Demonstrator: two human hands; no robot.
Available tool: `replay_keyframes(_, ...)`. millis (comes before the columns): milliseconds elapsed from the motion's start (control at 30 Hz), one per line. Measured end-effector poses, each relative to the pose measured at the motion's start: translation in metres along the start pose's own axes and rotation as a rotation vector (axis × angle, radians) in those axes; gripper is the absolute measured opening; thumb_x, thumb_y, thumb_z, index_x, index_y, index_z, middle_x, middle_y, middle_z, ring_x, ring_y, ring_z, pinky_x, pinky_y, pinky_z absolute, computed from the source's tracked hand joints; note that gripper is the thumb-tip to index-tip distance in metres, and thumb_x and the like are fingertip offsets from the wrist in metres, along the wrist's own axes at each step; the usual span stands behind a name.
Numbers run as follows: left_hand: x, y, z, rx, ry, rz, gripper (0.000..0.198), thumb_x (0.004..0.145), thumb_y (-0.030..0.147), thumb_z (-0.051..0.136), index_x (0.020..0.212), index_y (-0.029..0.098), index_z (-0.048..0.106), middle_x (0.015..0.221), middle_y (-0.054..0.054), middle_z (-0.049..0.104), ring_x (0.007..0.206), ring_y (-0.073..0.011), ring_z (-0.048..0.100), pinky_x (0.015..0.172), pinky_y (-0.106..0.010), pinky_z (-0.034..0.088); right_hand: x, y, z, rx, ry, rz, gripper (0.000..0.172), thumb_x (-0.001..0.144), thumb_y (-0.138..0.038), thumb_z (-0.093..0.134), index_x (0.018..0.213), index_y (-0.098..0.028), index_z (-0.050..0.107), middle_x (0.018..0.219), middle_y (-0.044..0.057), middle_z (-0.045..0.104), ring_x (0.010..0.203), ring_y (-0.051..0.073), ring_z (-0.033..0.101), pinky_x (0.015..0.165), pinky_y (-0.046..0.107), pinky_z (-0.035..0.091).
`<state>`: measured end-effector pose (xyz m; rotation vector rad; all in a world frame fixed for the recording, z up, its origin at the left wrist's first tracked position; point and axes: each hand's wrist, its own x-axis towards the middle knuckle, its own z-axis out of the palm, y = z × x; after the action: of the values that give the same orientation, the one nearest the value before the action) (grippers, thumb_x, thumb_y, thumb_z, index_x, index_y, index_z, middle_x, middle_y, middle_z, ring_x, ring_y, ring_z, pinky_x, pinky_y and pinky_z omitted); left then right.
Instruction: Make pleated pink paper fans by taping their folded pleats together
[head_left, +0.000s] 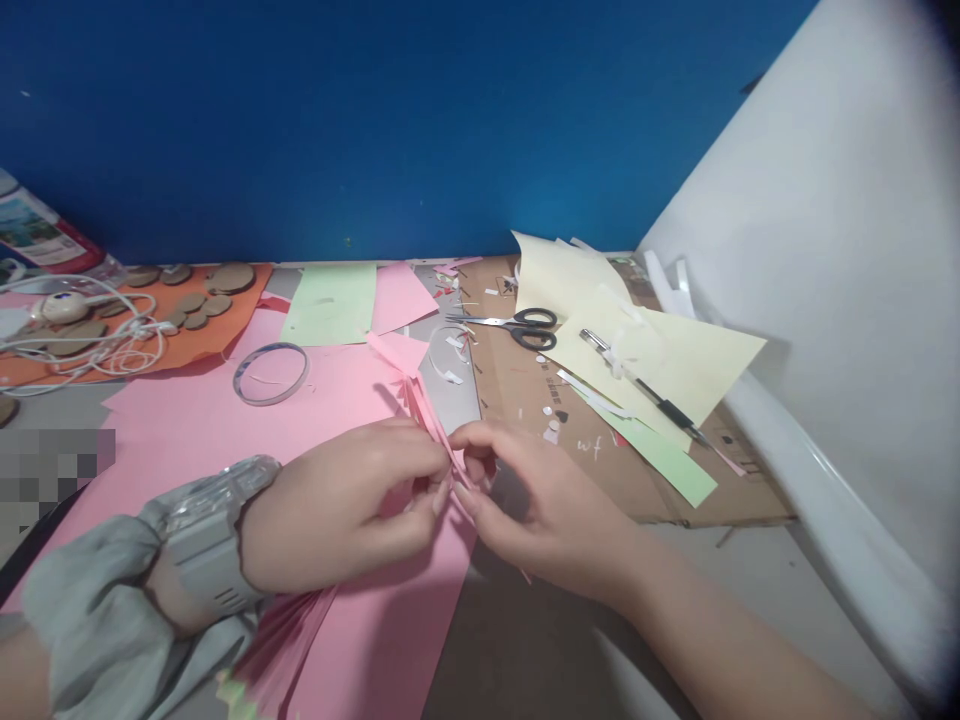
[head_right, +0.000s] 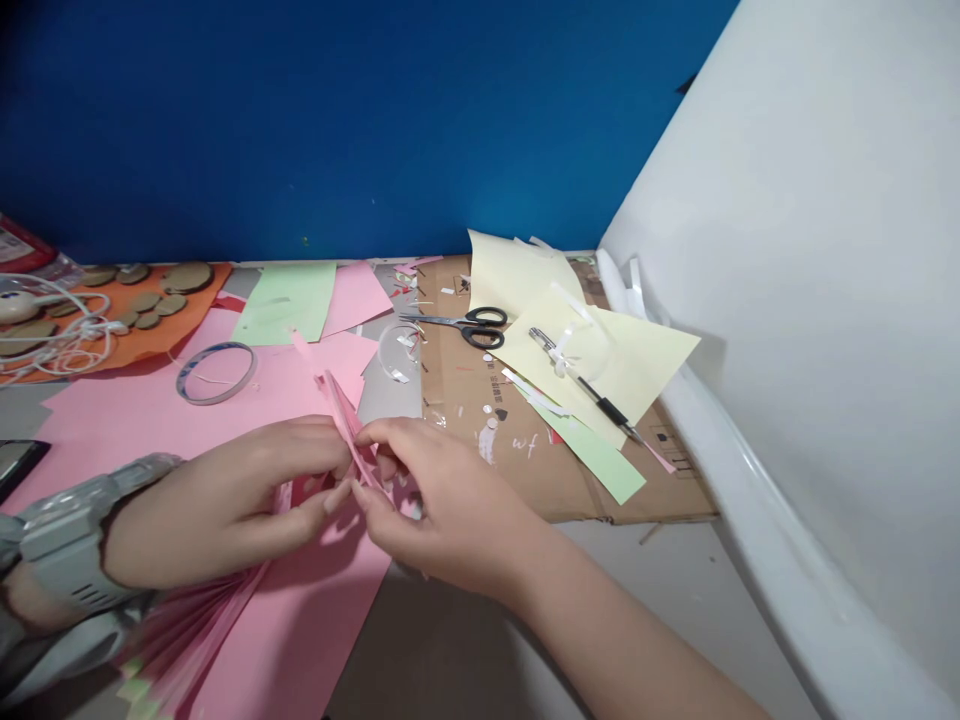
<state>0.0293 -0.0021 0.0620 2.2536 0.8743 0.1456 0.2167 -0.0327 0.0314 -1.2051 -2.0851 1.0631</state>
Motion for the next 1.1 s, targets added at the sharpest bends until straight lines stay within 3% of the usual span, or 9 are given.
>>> replay_keyframes(400, 0.0007, -0.0027, 0.0011, -0.002, -0.064, -0.01, 0.012, 0.077, 0.012, 0.041, 0.069, 0.017, 0.049, 0.067, 0.003, 0.052, 0.064, -0.0109, 0.046, 0.063, -0.025, 0.034, 0.0004, 0.0012, 0.0046, -0.203, 0.131, -0.149, 0.013, 0.087, -0.014, 0.044, 0.093, -0.017, 0.055, 0.078, 0.0, 0.062, 0.071, 0.011, 0.054, 0.068, 0.022, 0.039)
replay_keyframes(733, 0.0004, -0.0023, 0.0024, -0.029, -0.094, -0.017, 0.014, 0.078, 0.012, 0.041, 0.071, 0.017, 0.052, 0.07, 0.002, 0.056, 0.065, -0.012, 0.049, 0.064, -0.026, 0.036, -0.0006, -0.0002, 0.0043, -0.132, 0.04, -0.044, 0.012, 0.088, -0.016, 0.043, 0.092, -0.02, 0.054, 0.078, -0.003, 0.06, 0.071, 0.009, 0.052, 0.065, 0.02, 0.038)
replay_keyframes(1100, -0.0005, -0.0012, 0.0005, -0.037, -0.125, 0.0, 0.016, 0.078, 0.012, 0.041, 0.072, 0.017, 0.055, 0.072, 0.002, 0.058, 0.067, -0.0124, 0.051, 0.066, -0.025, 0.037, -0.0016, 0.0001, 0.004, -0.047, 0.028, 0.01, 0.015, 0.083, -0.015, 0.045, 0.092, -0.024, 0.053, 0.078, -0.005, 0.06, 0.07, 0.009, 0.053, 0.064, 0.022, 0.039)
